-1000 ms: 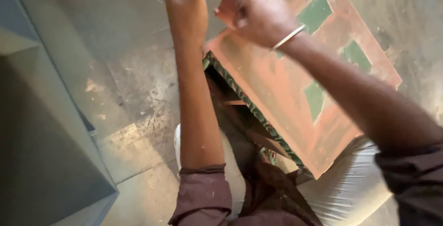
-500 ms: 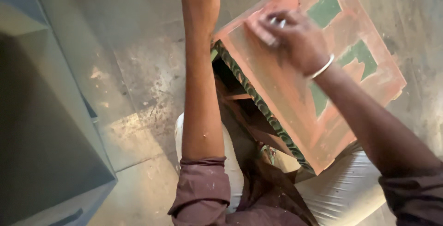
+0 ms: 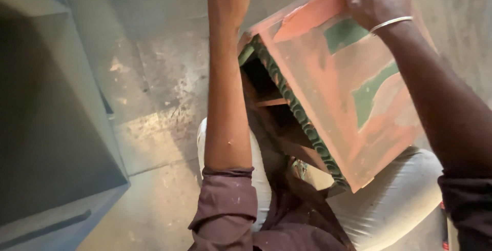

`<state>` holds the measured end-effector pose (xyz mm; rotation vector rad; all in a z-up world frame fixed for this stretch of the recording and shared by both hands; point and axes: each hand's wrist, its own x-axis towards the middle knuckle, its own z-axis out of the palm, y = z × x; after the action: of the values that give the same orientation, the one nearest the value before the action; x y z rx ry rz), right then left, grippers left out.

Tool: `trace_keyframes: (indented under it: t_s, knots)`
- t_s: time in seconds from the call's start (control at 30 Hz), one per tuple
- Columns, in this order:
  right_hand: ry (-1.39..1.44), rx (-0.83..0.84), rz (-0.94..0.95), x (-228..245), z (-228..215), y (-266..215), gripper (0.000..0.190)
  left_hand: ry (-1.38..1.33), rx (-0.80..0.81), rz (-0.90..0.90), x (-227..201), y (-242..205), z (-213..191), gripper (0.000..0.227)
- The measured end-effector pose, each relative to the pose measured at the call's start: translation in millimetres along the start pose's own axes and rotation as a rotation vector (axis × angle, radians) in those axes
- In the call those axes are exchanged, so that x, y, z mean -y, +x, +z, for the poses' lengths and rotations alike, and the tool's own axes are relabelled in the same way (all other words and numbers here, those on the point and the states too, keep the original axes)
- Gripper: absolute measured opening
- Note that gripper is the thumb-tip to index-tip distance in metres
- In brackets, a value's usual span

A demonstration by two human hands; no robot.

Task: The person applies a reddish-brown substance to a green wooden stool using a small rectangular tool. They scoop the substance from a flat container on the floor and spread it across the stool's top surface, gradually covering the green paint.

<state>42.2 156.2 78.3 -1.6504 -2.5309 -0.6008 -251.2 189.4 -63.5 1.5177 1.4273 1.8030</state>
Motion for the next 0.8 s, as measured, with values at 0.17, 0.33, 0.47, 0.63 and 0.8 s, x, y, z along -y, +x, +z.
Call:
trace_keyframes:
  t_s: [0.17, 0.33, 0.47, 0.63, 0.8]
  knots:
    - [0.174, 0.432, 0.205, 109.0, -45.0, 5.5, 0.022, -0.188, -0.042, -0.188, -1.1, -4.9, -14.2, 0.033]
    - [0.245, 0.201, -0.182, 195.2, -79.8, 16.5, 0.021, -0.324, -0.144, -0.300, -6.3, 1.1, -38.3, 0.034]
    - [0.443, 0.282, -0.068, 141.2, -92.9, 29.4, 0.030, -0.376, -0.146, -0.326, -9.7, 4.8, -41.7, 0.035]
    - [0.300, -0.009, -0.176, 55.0, -71.5, -20.7, 0.045, -0.361, -0.028, -0.267, -15.9, -2.1, -25.3, 0.036]
    - [0.284, 0.050, -0.113, 91.3, -44.7, -51.3, 0.048, -0.291, 0.060, -0.187, -17.4, 0.6, -9.2, 0.038]
